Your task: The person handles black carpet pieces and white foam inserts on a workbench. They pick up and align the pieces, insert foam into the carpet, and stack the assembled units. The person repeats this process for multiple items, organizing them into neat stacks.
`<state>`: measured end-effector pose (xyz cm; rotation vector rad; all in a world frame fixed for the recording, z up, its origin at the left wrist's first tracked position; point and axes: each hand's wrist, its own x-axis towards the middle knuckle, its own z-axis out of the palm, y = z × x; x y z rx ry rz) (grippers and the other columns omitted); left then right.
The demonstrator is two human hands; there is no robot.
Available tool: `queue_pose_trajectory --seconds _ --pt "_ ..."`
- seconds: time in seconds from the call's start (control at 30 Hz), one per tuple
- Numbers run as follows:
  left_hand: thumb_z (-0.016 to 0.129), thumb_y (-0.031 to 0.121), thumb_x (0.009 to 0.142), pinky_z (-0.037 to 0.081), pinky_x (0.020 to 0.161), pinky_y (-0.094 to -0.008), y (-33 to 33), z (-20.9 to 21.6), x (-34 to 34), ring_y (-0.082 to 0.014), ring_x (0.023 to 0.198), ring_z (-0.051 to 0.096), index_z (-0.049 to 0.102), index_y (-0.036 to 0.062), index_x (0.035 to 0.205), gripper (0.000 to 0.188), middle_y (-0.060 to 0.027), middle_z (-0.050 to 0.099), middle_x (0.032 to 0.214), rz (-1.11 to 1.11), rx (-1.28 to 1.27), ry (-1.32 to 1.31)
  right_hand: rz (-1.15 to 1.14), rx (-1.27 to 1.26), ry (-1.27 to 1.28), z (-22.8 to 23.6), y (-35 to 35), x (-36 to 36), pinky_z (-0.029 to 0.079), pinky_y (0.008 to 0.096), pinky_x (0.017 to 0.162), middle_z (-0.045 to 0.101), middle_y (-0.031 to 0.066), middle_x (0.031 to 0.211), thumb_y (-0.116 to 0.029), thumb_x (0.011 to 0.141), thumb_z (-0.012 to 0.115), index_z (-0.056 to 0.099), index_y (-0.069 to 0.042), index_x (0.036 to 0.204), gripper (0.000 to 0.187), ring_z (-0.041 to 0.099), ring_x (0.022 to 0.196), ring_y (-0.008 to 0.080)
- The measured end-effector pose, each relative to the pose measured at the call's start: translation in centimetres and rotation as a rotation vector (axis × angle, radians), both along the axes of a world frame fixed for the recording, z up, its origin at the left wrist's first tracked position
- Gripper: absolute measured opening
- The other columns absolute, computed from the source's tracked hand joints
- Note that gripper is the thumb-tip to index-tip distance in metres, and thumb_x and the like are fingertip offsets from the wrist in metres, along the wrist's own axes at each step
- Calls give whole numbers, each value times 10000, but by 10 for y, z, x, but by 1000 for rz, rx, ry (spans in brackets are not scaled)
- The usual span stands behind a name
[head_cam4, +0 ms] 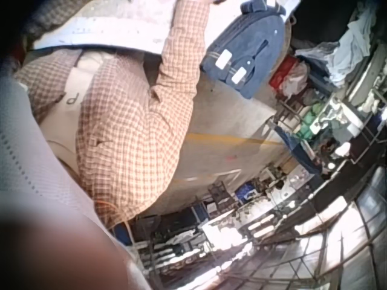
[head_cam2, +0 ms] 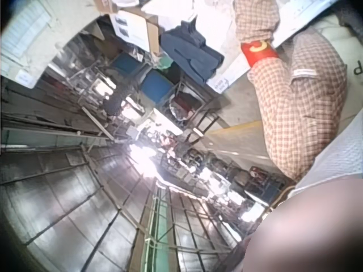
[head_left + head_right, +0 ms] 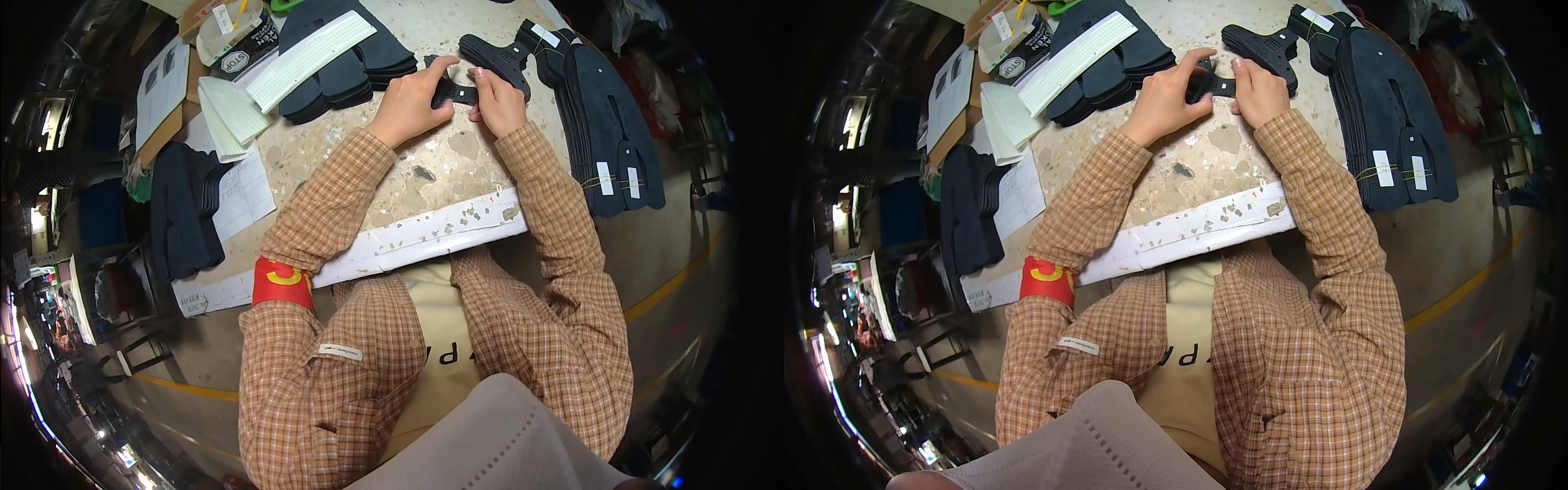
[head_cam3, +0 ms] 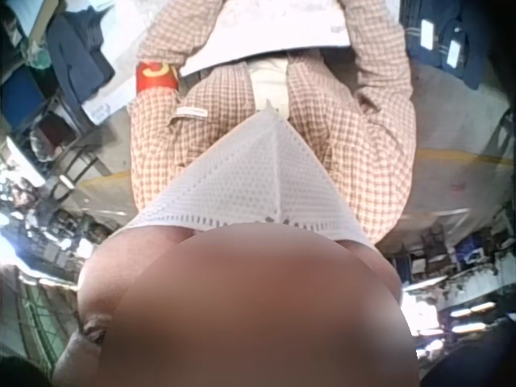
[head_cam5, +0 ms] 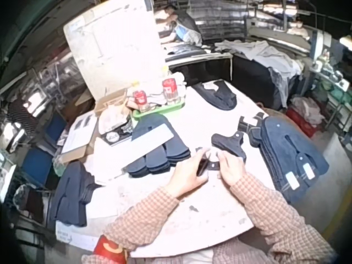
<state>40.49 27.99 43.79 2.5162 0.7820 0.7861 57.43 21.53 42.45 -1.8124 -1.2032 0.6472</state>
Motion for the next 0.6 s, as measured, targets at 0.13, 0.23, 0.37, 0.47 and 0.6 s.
queue_pose_trajectory --seconds 0.13,0.23,0.37,0.47,0.6 --pt "720 178 768 560 818 -360 -14 6 -16 -278 963 685 431 163 1392 688 -161 679 1080 -125 -45 -81 49 -11 -62 0 2 0 535 332 613 658 96 670 -302 898 629 696 -95 1072 279 693 660 205" --pt "674 156 806 543 813 -372 -27 3 -32 -305 934 660 570 97 1228 438 -166 660 1026 -104 -23 -217 47 93 -300 -2 4 -3 526 307 605 663 66 711 -243 805 740 694 -126 1113 333 651 611 163" --pt "650 67 829 555 733 -314 -32 -6 -45 -225 834 679 671 55 1031 204 -104 670 984 -15 -68 -335 50 457 -160 16 9 6 523 274 607 660 38 714 -198 805 737 691 -134 1137 341 644 610 130" --pt "631 49 848 535 666 -258 -30 -11 -46 -161 756 664 691 35 931 104 -78 674 912 13 -149 -355 88 544 -40 40 14 37 526 241 623 698 59 782 -191 823 725 727 -146 1077 258 659 636 110" --pt "630 54 849 516 641 -243 -29 -13 -46 -153 719 650 696 28 907 92 -74 673 883 16 -191 -345 79 562 112 52 33 88 484 168 669 662 -13 860 -115 937 624 704 -58 1133 219 593 719 29"
